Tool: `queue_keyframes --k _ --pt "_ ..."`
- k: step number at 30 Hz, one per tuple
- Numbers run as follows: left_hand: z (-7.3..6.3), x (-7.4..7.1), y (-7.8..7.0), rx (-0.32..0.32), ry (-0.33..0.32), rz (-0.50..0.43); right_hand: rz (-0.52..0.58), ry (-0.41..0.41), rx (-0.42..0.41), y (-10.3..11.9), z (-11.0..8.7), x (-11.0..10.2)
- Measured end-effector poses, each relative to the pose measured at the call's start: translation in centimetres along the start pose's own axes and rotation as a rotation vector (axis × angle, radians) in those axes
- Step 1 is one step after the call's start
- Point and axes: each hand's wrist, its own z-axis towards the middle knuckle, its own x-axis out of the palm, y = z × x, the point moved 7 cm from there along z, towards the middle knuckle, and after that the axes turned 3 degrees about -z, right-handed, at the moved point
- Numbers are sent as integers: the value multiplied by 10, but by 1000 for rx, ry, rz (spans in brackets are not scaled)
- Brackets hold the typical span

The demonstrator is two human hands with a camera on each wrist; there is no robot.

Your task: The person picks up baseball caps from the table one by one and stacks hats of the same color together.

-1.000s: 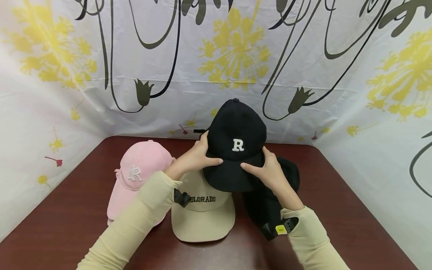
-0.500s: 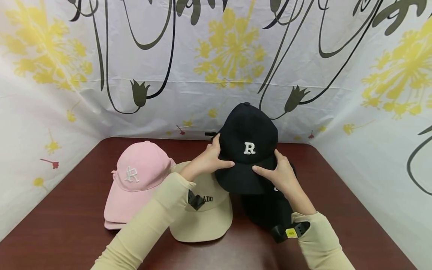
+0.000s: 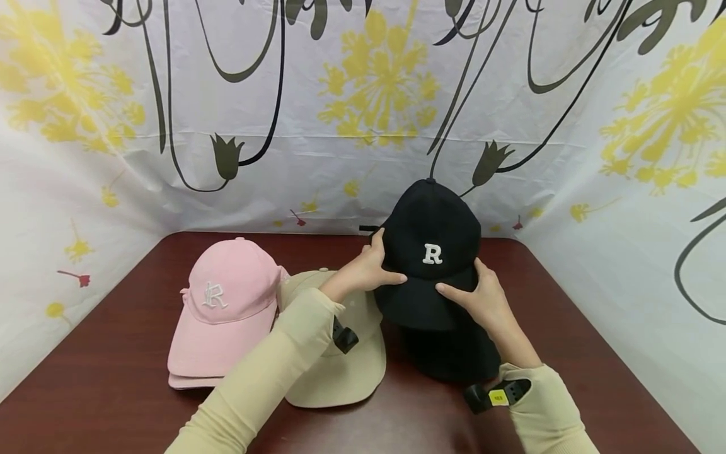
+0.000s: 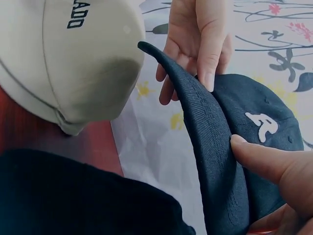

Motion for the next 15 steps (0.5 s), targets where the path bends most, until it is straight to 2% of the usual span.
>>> queue_keyframes --k 15 --pt "9 27 3 -55 -5 -12 5 25 21 -30 -5 6"
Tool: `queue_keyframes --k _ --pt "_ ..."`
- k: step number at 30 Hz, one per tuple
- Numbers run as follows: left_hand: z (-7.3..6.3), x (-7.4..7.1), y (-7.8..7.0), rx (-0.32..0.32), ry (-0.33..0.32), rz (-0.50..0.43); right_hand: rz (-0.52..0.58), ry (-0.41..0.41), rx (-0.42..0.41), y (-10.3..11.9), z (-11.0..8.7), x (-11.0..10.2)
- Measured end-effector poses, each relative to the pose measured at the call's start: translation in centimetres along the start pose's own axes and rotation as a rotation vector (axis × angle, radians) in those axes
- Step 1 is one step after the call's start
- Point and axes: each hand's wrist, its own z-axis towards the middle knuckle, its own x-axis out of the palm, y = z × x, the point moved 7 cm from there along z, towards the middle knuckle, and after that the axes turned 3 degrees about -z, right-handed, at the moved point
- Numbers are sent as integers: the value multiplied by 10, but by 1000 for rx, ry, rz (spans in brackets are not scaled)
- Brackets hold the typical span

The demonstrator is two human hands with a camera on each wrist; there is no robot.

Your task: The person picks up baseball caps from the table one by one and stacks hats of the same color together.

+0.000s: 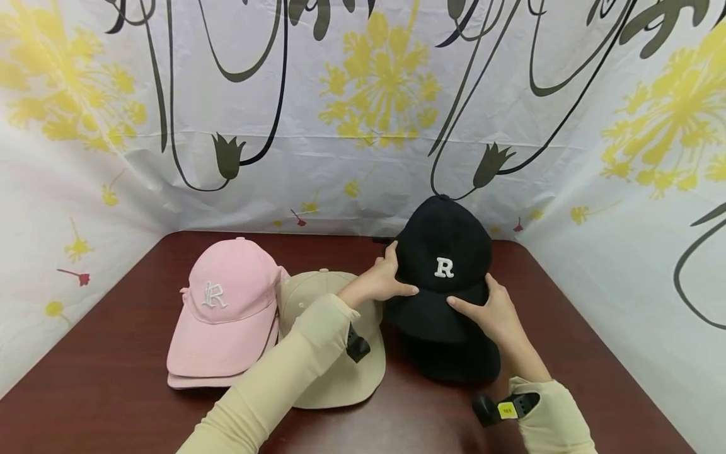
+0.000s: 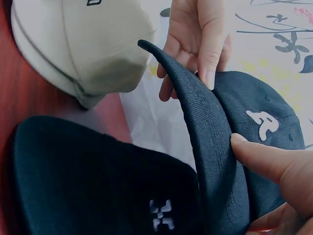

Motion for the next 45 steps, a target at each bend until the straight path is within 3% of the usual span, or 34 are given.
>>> queue_keyframes --k 11,16,45 --pt "15 26 10 -80 -45 -72 -19 -12 15 -18 -3 6" --pt "19 36 11 -90 -37 -85 -40 -5 37 -29 -7 8" --pt "18 66 32 -131 14 -75 -150 23 72 -56 -12 23"
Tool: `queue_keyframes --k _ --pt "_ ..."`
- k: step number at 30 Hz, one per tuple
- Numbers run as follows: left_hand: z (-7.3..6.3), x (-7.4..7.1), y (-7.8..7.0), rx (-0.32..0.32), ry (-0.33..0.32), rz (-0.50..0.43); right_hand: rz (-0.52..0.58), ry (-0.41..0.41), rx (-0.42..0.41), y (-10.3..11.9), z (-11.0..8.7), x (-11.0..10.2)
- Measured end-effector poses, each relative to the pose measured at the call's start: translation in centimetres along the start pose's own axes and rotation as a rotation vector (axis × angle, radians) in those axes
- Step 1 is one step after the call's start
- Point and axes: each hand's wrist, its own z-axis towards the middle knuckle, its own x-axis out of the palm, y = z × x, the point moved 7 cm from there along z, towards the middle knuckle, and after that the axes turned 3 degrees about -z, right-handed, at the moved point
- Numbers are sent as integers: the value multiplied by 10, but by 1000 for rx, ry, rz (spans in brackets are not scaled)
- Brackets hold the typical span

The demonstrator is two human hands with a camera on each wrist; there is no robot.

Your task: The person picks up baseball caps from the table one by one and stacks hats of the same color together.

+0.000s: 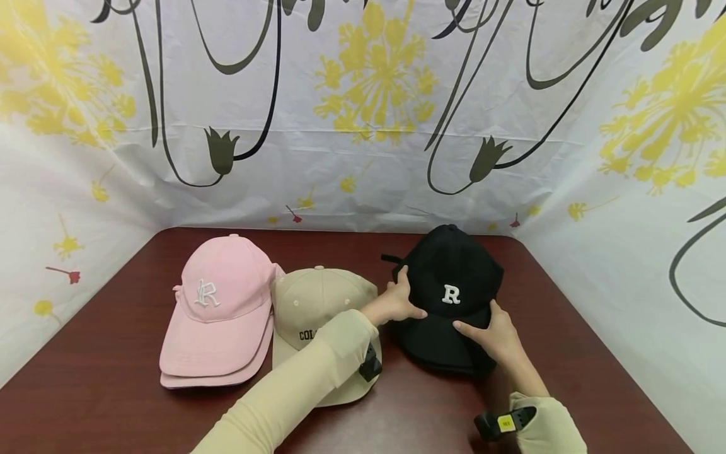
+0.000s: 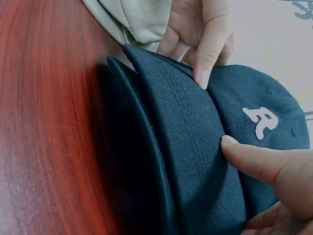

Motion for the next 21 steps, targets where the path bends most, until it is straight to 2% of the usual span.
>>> queue_keyframes --k 6,12,21 --pt "0 2 5 -25 14 33 -22 20 43 -5 1 5" --pt "0 5 9 -25 25 48 -26 39 68 -7 -1 8" --pt "0 6 12 -52 -21 106 -37 40 67 -8 -1 10"
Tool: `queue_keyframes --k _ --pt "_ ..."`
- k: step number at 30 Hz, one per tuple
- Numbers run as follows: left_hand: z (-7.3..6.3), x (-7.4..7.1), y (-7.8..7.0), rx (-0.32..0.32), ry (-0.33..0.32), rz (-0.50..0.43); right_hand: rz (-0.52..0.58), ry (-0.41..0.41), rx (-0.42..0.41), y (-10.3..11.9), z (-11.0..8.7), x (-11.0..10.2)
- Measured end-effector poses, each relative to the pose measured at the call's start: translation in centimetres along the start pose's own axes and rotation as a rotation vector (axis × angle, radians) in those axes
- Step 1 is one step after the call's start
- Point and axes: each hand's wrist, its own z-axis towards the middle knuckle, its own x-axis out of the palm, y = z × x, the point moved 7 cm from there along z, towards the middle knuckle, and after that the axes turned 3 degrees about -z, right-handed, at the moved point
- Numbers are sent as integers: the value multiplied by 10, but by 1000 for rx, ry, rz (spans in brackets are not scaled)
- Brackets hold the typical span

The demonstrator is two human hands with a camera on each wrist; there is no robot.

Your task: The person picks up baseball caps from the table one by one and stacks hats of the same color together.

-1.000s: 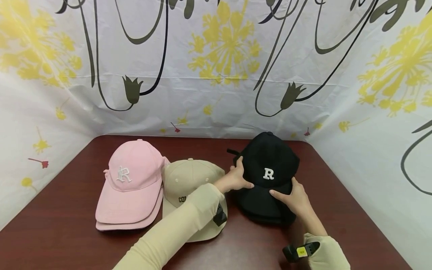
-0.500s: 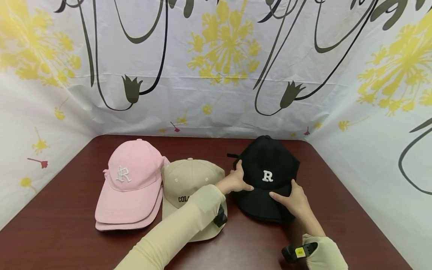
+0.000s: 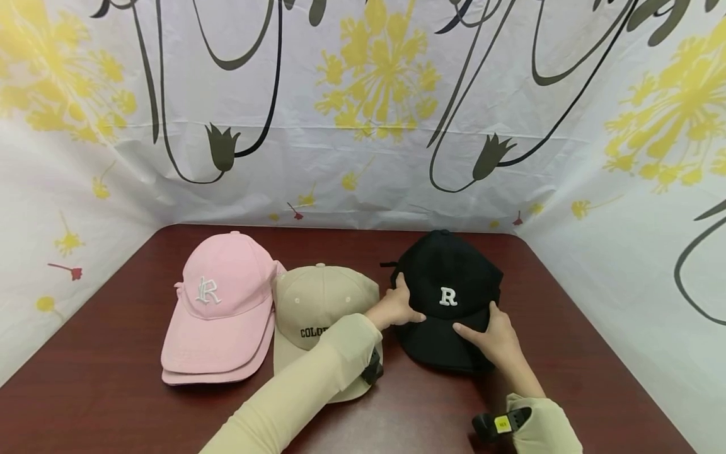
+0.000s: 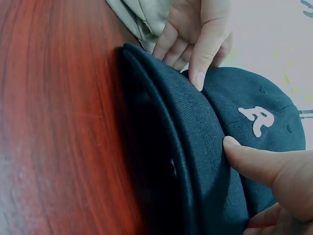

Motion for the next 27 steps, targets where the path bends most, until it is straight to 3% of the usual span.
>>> queue_keyframes --k 8,18,22,27 --pt "0 1 -2 -50 -60 59 -27 -11 -2 -4 0 1" --pt "3 3 -4 -70 -71 146 -11 -78 -64 -2 1 -2" --pt "2 2 -5 -53 -76 142 11 -76 -80 1 -1 -5" --pt "-2 -8 -8 14 -58 134 32 -117 -103 12 -3 -13"
